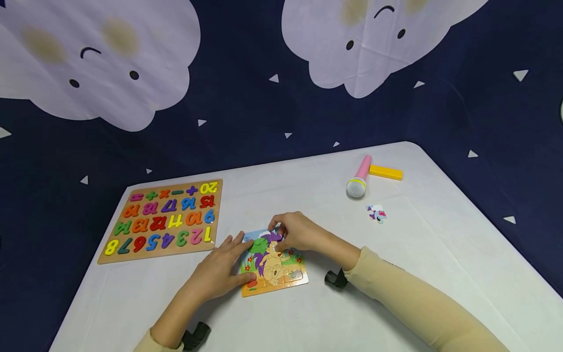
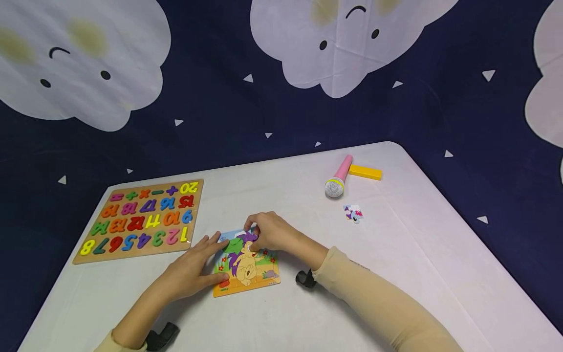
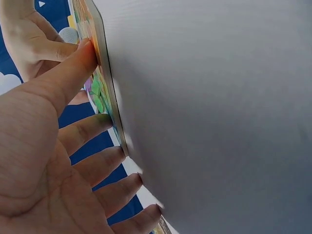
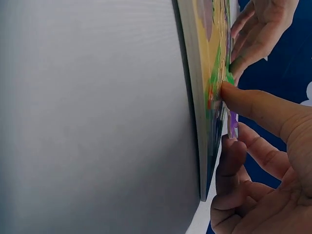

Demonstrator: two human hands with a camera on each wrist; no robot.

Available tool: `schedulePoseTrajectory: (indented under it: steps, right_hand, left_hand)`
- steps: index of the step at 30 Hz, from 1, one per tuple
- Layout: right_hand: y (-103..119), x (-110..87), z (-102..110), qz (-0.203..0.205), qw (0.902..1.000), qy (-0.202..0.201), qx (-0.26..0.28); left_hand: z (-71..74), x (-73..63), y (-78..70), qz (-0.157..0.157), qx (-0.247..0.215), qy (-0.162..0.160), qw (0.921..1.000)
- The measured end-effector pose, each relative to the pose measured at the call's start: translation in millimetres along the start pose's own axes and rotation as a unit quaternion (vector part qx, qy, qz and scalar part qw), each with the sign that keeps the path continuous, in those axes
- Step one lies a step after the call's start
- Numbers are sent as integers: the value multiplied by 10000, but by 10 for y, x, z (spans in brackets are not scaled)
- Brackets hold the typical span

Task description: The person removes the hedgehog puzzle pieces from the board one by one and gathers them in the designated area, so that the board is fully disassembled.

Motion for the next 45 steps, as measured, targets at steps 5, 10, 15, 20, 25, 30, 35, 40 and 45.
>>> schedulePoseTrajectory:
  steps: [5, 10, 15, 20, 25, 30, 35, 40, 45]
  right_hand:
    - [-6, 12, 3, -45, 10000, -25, 20]
    - [-18, 10, 12, -69, 9999, -54, 61]
    - [-41, -1, 41, 74, 9999, -71, -34]
    - [-110, -34, 139, 161, 9997, -96, -144]
    - [-237, -117, 296, 136, 9997, -183, -128]
    - [-383, -217, 472, 125, 9992, -327, -170]
    - [-571, -332, 653, 36, 9985, -466, -267]
    - [-784, -448, 828, -144, 9978, -574, -311]
    - [-958, -537, 970, -197, 9974, -616, -318]
  left_hand:
    - [-8, 5, 6, -2, 25, -13, 10000]
    - [-13, 8, 1, -17, 46, -20, 10000]
    - [-27, 16, 8, -9, 45, -7, 10000]
    - [-31, 30, 12, -1, 88, -16, 10000]
    - [-32, 35, 19, 39, 122, -13, 9999]
    - [-12, 15, 9, 33, 106, -31, 9999]
    - [3, -4, -5, 8, 89, -44, 10000]
    - [8, -13, -12, 4, 85, -51, 10000]
    - [6, -11, -12, -8, 80, -60, 9999]
Point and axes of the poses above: each hand's wrist, its own x-axis towards the middle knuckle, its own z-axis out of the back of the hand, y = z × x, the point moved 9 cm from there along x, towards the middle knuckle, and after that the axes turned 1 degree about x, right-handed, at the moved point
